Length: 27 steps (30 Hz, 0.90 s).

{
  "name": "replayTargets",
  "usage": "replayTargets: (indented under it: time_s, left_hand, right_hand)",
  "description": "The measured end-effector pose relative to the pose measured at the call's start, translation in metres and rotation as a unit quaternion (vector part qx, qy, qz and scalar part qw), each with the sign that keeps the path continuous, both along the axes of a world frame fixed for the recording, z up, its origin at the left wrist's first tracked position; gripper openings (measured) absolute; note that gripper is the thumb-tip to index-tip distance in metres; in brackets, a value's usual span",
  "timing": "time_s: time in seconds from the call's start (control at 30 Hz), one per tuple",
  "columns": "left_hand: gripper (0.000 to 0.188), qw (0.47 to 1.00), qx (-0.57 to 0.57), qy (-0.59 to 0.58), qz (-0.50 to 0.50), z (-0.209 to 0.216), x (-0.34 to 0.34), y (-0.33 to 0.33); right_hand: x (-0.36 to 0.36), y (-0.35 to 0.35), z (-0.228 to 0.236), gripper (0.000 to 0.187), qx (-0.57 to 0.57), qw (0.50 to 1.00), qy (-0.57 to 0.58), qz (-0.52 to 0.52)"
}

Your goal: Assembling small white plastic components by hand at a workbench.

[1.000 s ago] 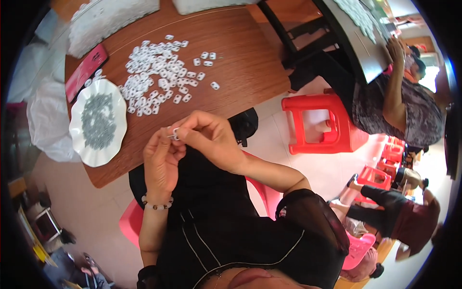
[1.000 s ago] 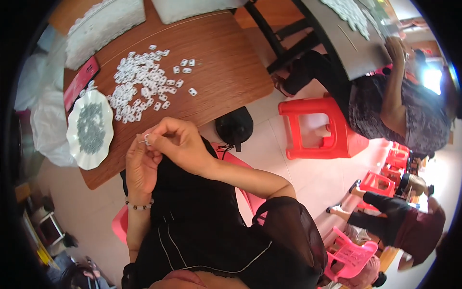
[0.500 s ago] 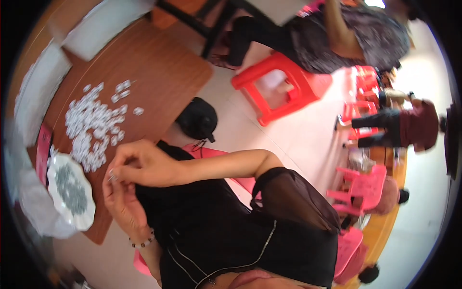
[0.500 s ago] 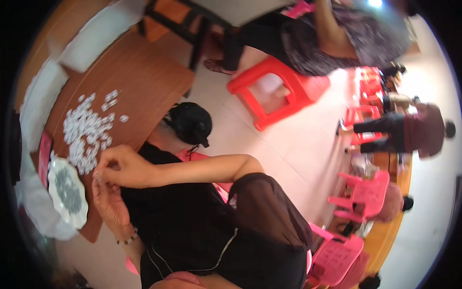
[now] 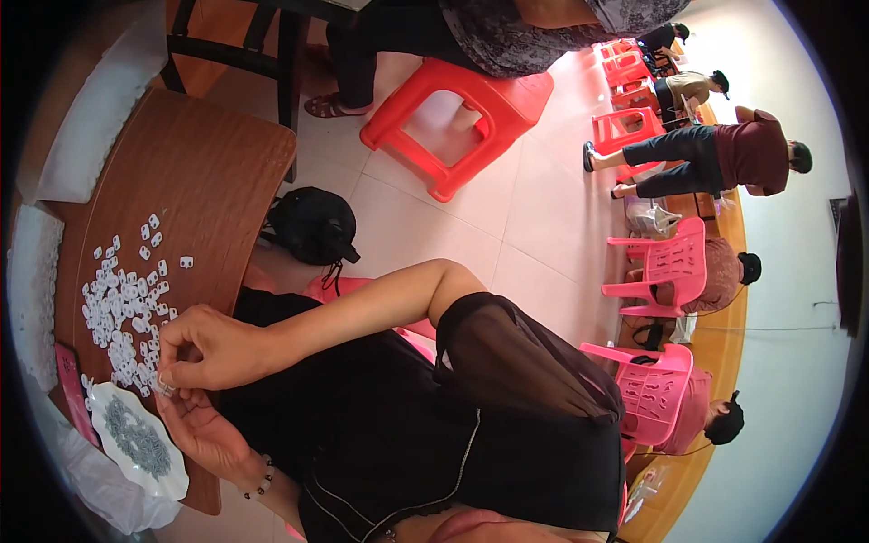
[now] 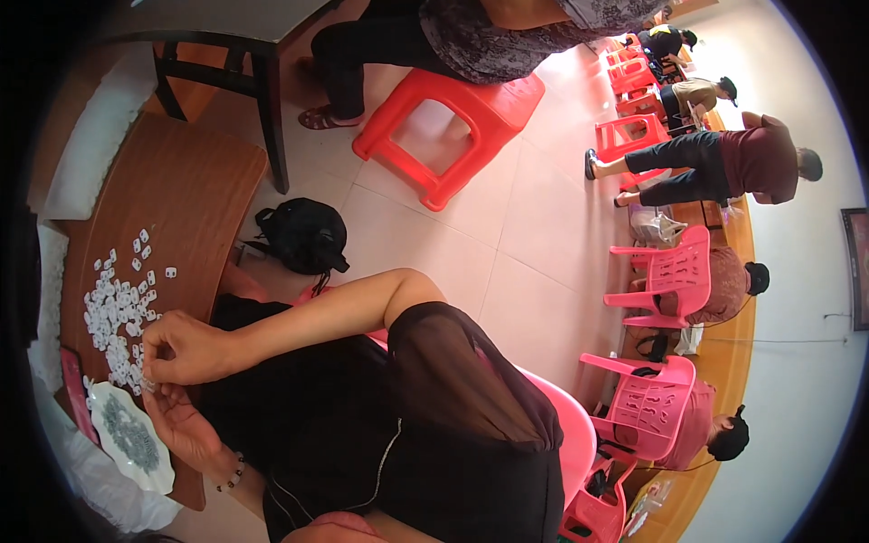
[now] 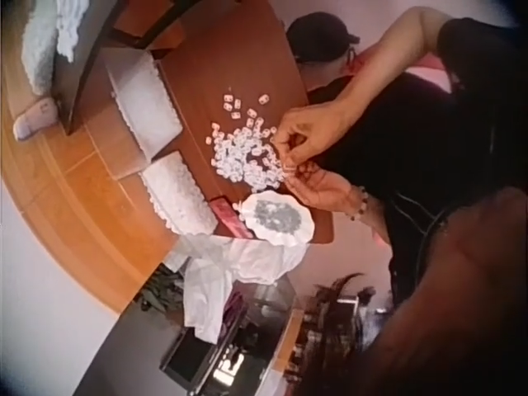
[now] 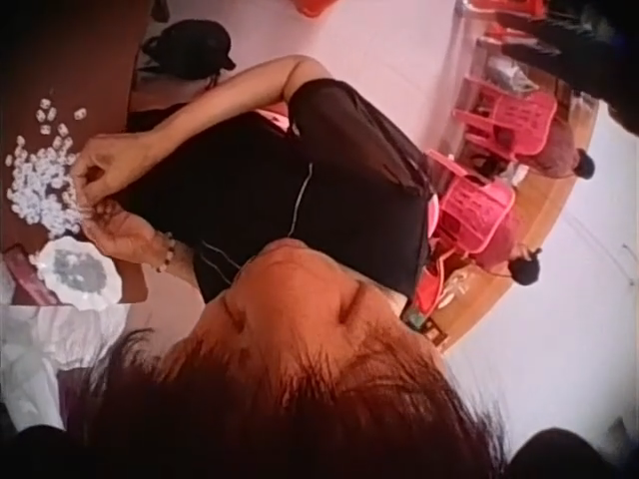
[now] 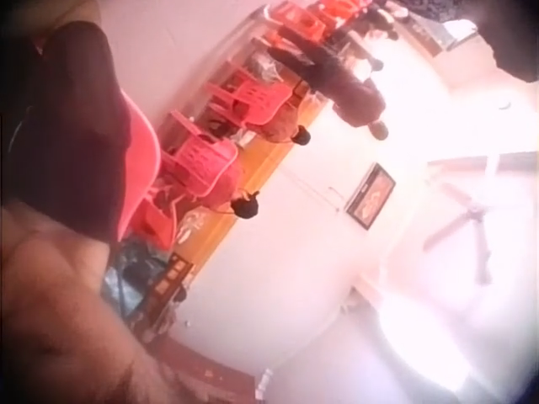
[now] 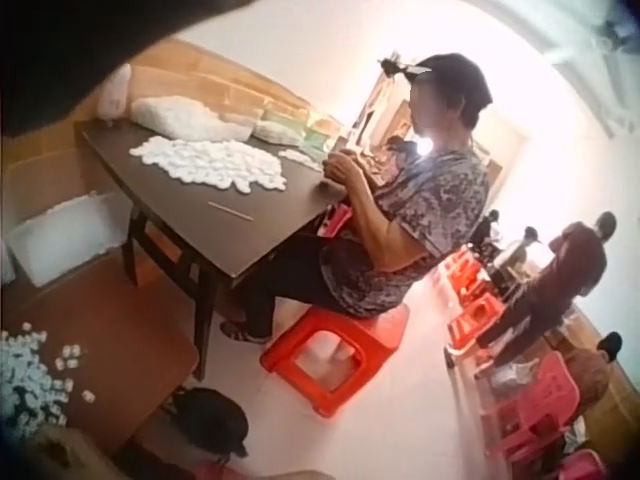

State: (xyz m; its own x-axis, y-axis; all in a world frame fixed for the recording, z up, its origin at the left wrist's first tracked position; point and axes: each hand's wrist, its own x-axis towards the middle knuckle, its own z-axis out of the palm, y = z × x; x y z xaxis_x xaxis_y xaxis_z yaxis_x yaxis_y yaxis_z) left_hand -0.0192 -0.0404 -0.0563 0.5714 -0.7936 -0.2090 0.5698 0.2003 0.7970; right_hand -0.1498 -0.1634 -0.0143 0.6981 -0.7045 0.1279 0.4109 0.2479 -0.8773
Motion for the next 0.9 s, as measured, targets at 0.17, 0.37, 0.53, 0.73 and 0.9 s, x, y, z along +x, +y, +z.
replayTargets:
  time_s: [0.17,0.37,0.53,0.73,0.9]
  left_hand:
    - [0.033,0.999,-0.017,0.024,-0.036,0.005,0.002,0.003]
    - [0.031,0.993,-0.033,0.040,-0.105,-0.001,0.006,0.008]
    - [0.030,0.997,0.008,0.051,-0.054,0.008,0.004,0.015]
    - [0.031,0.998,0.007,0.059,-0.016,0.008,-0.007,0.020]
    - [0.021,0.989,0.034,0.146,-0.001,0.031,-0.024,0.010]
  right_hand:
    - [0.000,0.000,-0.004,0.015,0.000,1.000,0.007,-0.001]
    - [-0.004,-0.004,-0.002,0.015,-0.003,0.999,0.033,0.003]
    - [-0.001,-0.003,0.002,0.016,0.025,0.997,0.035,0.056]
    - [0.001,0.001,-0.010,0.009,0.017,0.997,0.029,0.068]
    - [-0.006,0.000,0.005,0.005,0.094,0.989,0.057,0.099]
